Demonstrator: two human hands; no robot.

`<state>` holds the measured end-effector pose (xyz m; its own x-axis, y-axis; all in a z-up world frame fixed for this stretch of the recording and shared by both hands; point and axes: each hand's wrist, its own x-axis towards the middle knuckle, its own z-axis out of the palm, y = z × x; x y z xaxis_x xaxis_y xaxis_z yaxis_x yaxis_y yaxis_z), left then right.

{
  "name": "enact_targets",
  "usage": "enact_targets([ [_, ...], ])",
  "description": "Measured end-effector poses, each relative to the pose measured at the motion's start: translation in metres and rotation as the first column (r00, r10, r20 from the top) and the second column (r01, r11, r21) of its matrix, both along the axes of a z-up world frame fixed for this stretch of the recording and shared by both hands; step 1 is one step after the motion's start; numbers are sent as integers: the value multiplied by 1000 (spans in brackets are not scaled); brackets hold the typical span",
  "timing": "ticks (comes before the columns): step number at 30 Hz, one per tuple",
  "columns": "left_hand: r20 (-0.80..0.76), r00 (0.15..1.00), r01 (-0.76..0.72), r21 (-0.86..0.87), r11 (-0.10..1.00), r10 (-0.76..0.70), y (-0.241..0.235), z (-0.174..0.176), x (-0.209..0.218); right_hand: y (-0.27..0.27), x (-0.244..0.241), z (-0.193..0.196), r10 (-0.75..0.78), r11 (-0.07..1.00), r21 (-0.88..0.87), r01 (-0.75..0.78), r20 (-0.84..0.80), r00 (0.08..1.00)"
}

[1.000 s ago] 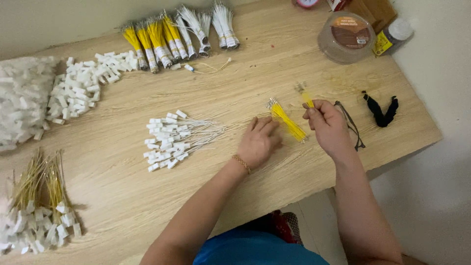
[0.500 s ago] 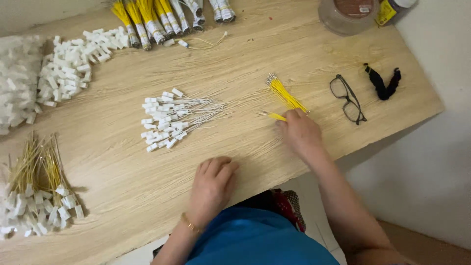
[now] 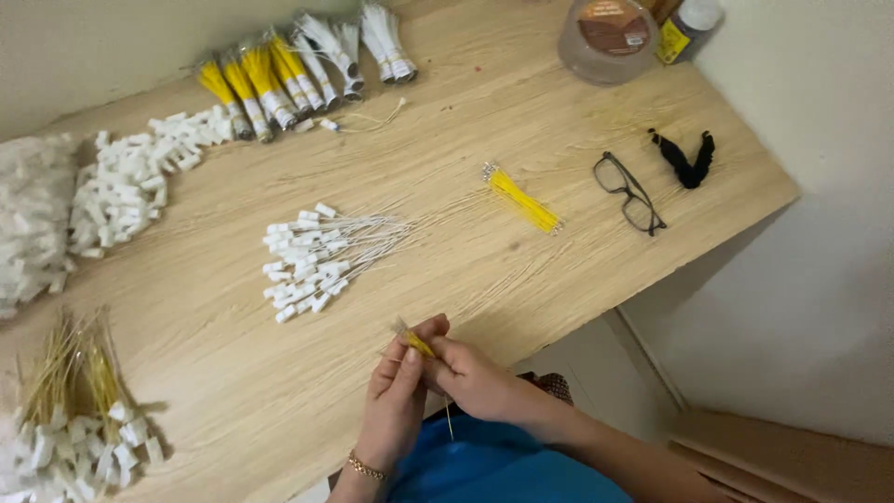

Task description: Assembling yellow wires into white plastic connectors on a wooden table

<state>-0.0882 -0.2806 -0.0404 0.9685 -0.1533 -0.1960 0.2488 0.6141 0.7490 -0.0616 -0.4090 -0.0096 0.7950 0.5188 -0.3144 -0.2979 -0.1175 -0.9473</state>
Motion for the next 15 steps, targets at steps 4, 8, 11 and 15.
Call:
enact_targets([
  [4, -7, 1000, 27, 37, 999, -26, -8, -8, -1, -11, 4, 9, 134, 991, 14, -134, -36, 990],
  [8, 29, 998, -52, 51, 997, 51, -13, -8, 6, -26, 20, 13, 238, 952, -216, -217, 71, 969],
  [11, 7, 997, -78, -39, 996, 78, -9, 6, 17, -68, 58, 16, 121, 872, -488, -35, 144, 982],
  [15, 32, 991, -126, -89, 988, 130, 0, 7, 15, -134, 120, 27, -3, 349, -809, 474, 505, 863],
])
